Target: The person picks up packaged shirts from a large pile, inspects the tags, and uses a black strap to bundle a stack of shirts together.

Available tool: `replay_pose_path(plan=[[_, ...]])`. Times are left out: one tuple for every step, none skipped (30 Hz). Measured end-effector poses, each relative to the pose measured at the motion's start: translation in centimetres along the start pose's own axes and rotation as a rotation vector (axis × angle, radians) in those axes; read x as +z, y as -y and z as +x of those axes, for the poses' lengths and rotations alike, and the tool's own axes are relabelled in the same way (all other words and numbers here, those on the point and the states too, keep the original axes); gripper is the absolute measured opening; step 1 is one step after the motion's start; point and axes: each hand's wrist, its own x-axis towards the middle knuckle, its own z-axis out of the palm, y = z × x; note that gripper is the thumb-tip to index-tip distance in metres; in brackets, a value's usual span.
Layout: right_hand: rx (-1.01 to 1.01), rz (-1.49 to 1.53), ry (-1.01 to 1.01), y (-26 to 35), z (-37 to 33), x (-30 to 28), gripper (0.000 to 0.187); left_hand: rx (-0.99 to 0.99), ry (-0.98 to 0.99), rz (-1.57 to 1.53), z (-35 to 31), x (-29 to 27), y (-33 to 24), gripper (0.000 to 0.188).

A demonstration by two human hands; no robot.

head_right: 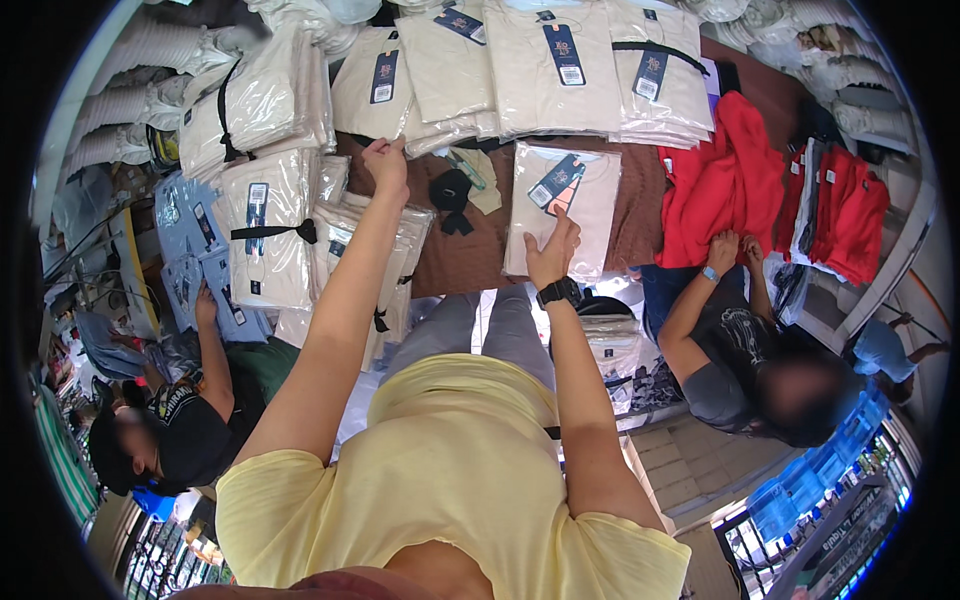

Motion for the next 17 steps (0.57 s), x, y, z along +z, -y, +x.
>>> replay_pose_path(plan=[[0.009,0.003,0.009,0.2,0.0,0.0,0.073,0.070,0.036,0.027,-0.3,0.2,0.1,0.050],[0.019,0.004,0.018,0.4,0.0,0.0,0.073,0.162,0.047,0.062,-0.5,0.5,0.3,0.048],[0.034,0.003,0.018,0.4,0.1,-0.1,0.073,0.191,0.086,0.055,-1.4,1.0,-0.6,0.046],[0.029,0.001,0.013,0.2,0.2,-0.1,0.072,0.221,0.126,0.047,-2.3,1.5,-1.4,0.044],[0.021,0.002,0.010,0.1,0.1,-0.1,0.072,0.251,0.161,0.040,-3.0,1.6,-2.3,0.043],[0.015,0.002,0.007,0.0,0.1,0.0,0.072,0.322,0.176,0.076,-3.3,1.9,-2.7,0.041],[0.006,0.020,-0.006,-0.2,0.1,0.1,0.072,0.393,0.193,0.112,-3.4,2.3,-3.0,0.040],[-0.004,0.037,-0.018,0.0,0.3,0.1,0.071,0.462,0.208,0.146,-3.7,2.7,-3.1,0.038],[-0.013,0.053,-0.031,0.1,0.5,0.2,0.071,0.449,0.287,0.093,-3.8,3.2,-3.1,0.037],[0.003,0.045,-0.040,0.3,0.7,0.4,0.070,0.436,0.367,0.039,-3.9,3.8,-3.3,0.037],[-0.010,0.066,-0.041,0.6,1.1,0.3,0.070,0.421,0.446,-0.016,-4.0,4.4,-3.3,0.036],[-0.023,0.088,-0.042,1.0,1.6,0.2,0.070,0.395,0.502,-0.029,-4.3,5.0,-3.3,0.037],[-0.036,0.110,-0.043,1.2,2.1,0.2,0.070,0.369,0.558,-0.041,-4.6,5.8,-3.3,0.037],[-0.083,0.111,-0.074,1.4,2.8,0.3,0.071,0.345,0.612,-0.054,-4.9,6.5,-3.2,0.038],[-0.067,0.115,-0.074,1.6,3.3,0.3,0.071,0.328,0.622,-0.008,-5.1,7.3,-3.1,0.039],[-0.052,0.119,-0.073,1.8,3.7,0.2,0.071,0.310,0.632,0.038,-5.3,8.0,-3.0,0.041],[-0.037,0.122,-0.074,2.1,4.1,-0.1,0.071,0.292,0.643,0.084,-5.5,8.8,-2.7,0.042]])
